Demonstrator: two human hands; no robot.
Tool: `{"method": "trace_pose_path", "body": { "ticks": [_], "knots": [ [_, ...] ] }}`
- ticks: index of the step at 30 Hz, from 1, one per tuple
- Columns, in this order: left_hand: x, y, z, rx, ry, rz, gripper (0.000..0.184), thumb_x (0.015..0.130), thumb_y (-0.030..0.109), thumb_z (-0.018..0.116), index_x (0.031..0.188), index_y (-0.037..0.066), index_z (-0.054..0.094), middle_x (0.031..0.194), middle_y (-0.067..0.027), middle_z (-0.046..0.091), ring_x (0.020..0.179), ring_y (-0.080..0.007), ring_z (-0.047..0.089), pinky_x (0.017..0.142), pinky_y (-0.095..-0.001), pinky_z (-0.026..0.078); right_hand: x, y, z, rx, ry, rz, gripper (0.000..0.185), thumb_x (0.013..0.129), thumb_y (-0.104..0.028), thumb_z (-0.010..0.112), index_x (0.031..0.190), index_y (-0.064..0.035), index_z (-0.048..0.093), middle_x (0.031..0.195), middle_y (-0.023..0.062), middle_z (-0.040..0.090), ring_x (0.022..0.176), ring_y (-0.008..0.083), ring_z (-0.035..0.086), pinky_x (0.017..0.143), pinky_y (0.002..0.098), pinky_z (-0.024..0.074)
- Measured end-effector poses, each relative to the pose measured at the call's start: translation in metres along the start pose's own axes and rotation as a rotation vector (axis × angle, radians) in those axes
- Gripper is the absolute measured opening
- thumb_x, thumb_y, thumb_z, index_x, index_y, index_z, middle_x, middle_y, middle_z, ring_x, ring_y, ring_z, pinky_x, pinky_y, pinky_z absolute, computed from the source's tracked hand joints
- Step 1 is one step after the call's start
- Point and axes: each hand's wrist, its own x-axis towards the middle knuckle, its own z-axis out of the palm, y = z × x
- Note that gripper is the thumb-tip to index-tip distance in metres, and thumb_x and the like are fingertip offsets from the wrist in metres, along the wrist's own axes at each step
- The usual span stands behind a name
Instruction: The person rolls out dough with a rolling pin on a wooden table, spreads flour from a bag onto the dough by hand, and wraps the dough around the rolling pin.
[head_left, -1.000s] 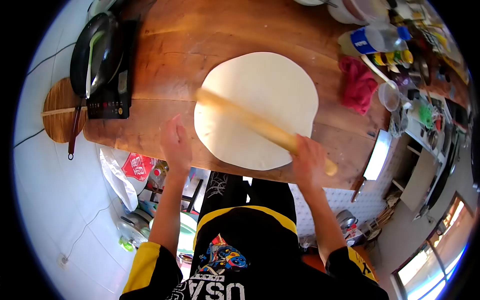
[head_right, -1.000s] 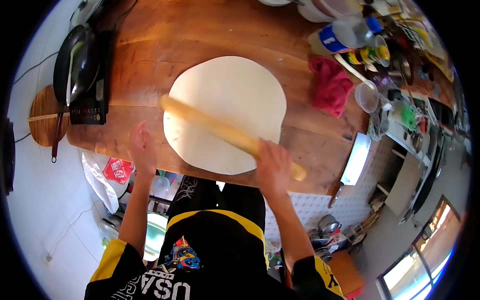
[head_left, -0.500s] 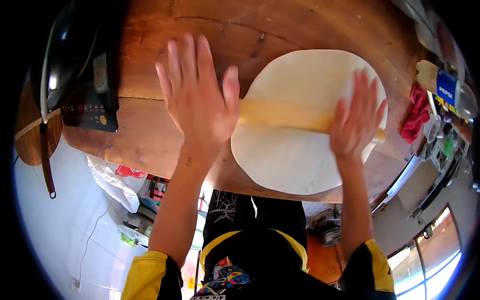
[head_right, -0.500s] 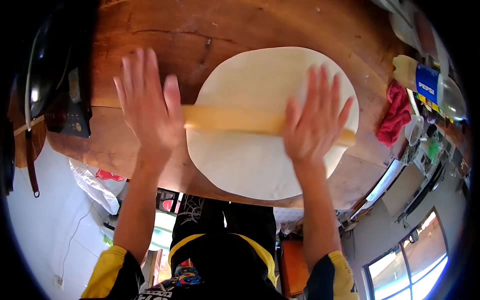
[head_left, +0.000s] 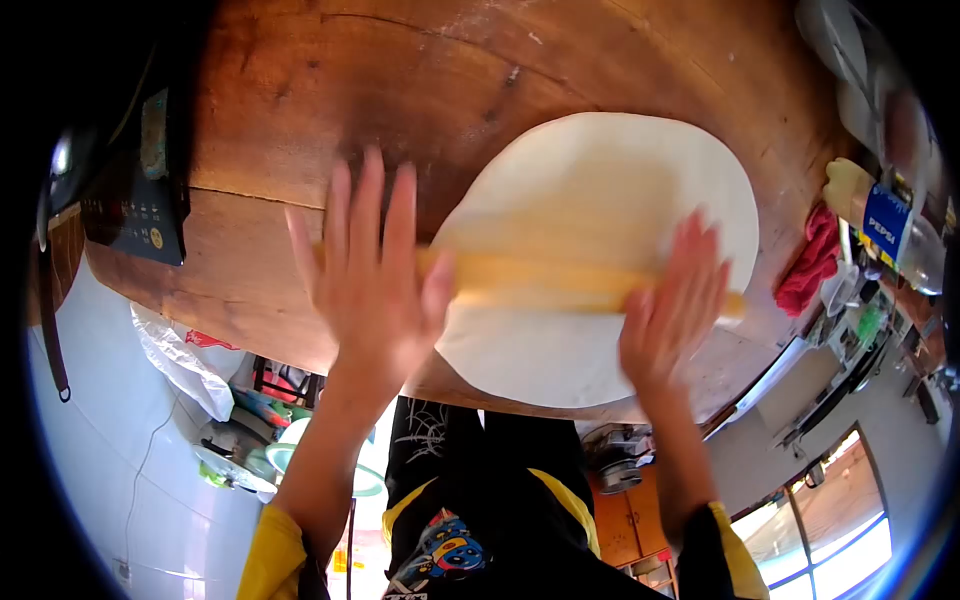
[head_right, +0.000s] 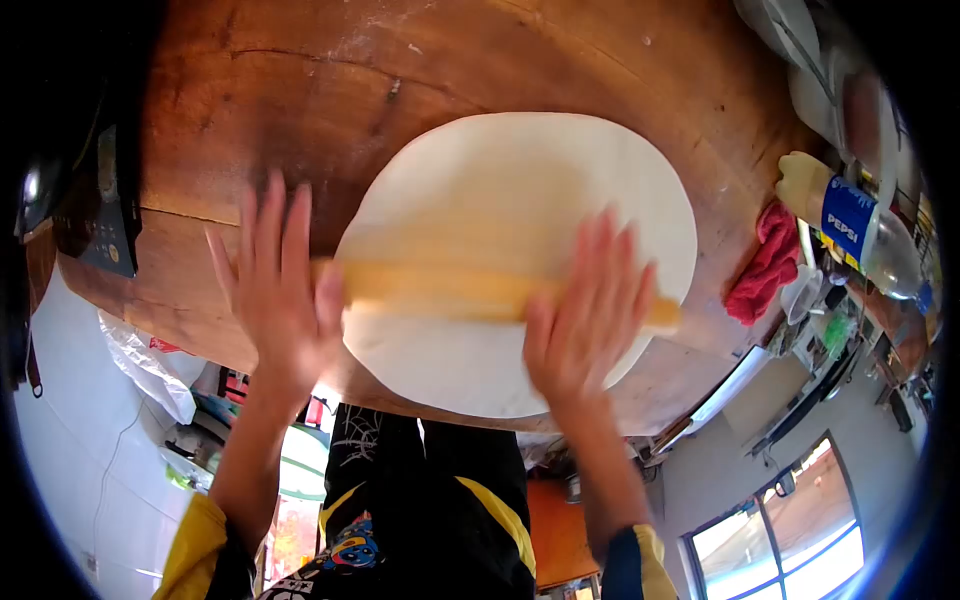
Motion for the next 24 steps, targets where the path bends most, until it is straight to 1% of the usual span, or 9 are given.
{"method": "trace_pose_path", "body": {
  "ticks": [2, 5, 8, 11, 13, 15, 17, 22, 24],
  "knots": [
    [-0.060, -0.010, 0.009, 0.041, 0.005, 0.092, 0.045, 0.101, 0.039, 0.046, 0.137, 0.014, 0.056, 0.145, -0.0124, 0.053, 0.140, -0.0348, 0.043, 0.118, -0.0598, 0.018, -0.067, 0.006, -0.006, 0.014, -0.183, -0.063, 0.050, 0.097, -0.032, 0.055, 0.140, -0.0051, 0.054, 0.151, 0.0183, 0.046, 0.145, 0.0392, 0.034, 0.118, 0.0577, 0.0164],
    [-0.086, -0.033, 0.019, -0.030, 0.119, 0.306, 0.045, 0.089, 0.017, 0.071, 0.131, 0.017, 0.057, 0.131, -0.0062, 0.062, 0.123, -0.0293, 0.058, 0.117, -0.0561, 0.025, -0.082, 0.029, -0.004, -0.006, -0.030, -0.184, 0.039, 0.091, -0.023, 0.068, 0.127, -0.0095, 0.063, 0.137, 0.0119, 0.059, 0.132, 0.0327, 0.049, 0.117, 0.0564, 0.0224],
    [-0.063, -0.038, 0.007, -0.058, 0.133, 0.449, 0.052, 0.078, 0.008, 0.076, 0.126, 0.010, 0.058, 0.114, -0.0075, 0.063, 0.101, -0.0243, 0.061, 0.097, -0.0464, 0.046, -0.051, 0.037, -0.024, -0.027, -0.069, -0.317, 0.027, 0.083, -0.011, 0.076, 0.109, -0.0116, 0.069, 0.113, 0.0009, 0.068, 0.101, 0.0194, 0.059, 0.107, 0.0497, 0.0361],
    [-0.068, -0.012, -0.007, -0.107, 0.146, 0.298, 0.051, 0.077, 0.005, 0.075, 0.125, 0.009, 0.058, 0.115, -0.0097, 0.062, 0.099, -0.0261, 0.061, 0.089, -0.0438, 0.049, -0.012, 0.053, -0.036, -0.027, 0.083, -0.417, 0.022, 0.083, -0.011, 0.076, 0.105, -0.0115, 0.071, 0.113, 0.0021, 0.068, 0.103, 0.0203, 0.060, 0.103, 0.0462, 0.0396],
    [-0.074, 0.005, -0.002, -0.104, 0.174, 0.232, 0.056, 0.076, 0.004, 0.073, 0.130, 0.007, 0.057, 0.116, -0.0115, 0.060, 0.102, -0.0279, 0.059, 0.089, -0.0446, 0.047, 0.030, 0.054, -0.040, -0.019, 0.084, -0.476, 0.026, 0.084, -0.011, 0.075, 0.110, -0.0111, 0.072, 0.113, 0.0031, 0.069, 0.105, 0.0214, 0.060, 0.102, 0.0441, 0.0406],
    [-0.084, 0.031, 0.009, -0.122, 0.100, -0.066, 0.050, 0.087, 0.013, 0.066, 0.135, 0.003, 0.053, 0.125, -0.0136, 0.058, 0.113, -0.0307, 0.056, 0.098, -0.0483, 0.042, 0.059, 0.060, -0.034, -0.067, 0.024, -0.564, 0.032, 0.089, -0.017, 0.069, 0.121, -0.0111, 0.068, 0.118, 0.0046, 0.067, 0.108, 0.0235, 0.060, 0.102, 0.0457, 0.0407],
    [-0.094, 0.057, 0.028, 0.000, 0.095, -0.235, 0.057, 0.104, 0.039, 0.037, 0.142, -0.002, 0.046, 0.147, -0.0201, 0.047, 0.139, -0.0369, 0.042, 0.117, -0.0547, 0.020, 0.070, 0.051, -0.027, -0.054, 0.008, -0.582, 0.037, 0.092, -0.025, 0.065, 0.125, -0.0107, 0.065, 0.122, 0.0056, 0.066, 0.110, 0.0257, 0.060, 0.103, 0.0469, 0.0400],
    [-0.003, 0.004, 0.017, 0.158, 0.141, -0.433, 0.063, 0.104, 0.045, 0.030, 0.149, 0.002, 0.042, 0.154, -0.0202, 0.040, 0.147, -0.0392, 0.030, 0.119, -0.0598, 0.014, 0.169, 0.006, 0.008, 0.013, 0.118, -0.591, 0.053, 0.097, -0.043, 0.051, 0.137, -0.0086, 0.057, 0.134, 0.0080, 0.061, 0.116, 0.0321, 0.059, 0.105, 0.0496, 0.0373],
    [0.016, -0.010, 0.018, 0.126, 0.354, -0.503, 0.064, 0.104, 0.047, 0.026, 0.149, 0.004, 0.043, 0.154, -0.0187, 0.042, 0.147, -0.0392, 0.031, 0.119, -0.0606, 0.015, 0.199, -0.014, 0.007, 0.109, 0.187, -0.561, 0.056, 0.098, -0.044, 0.043, 0.136, -0.0058, 0.058, 0.131, 0.0116, 0.062, 0.115, 0.0329, 0.059, 0.105, 0.0496, 0.0368]
  ]
}}
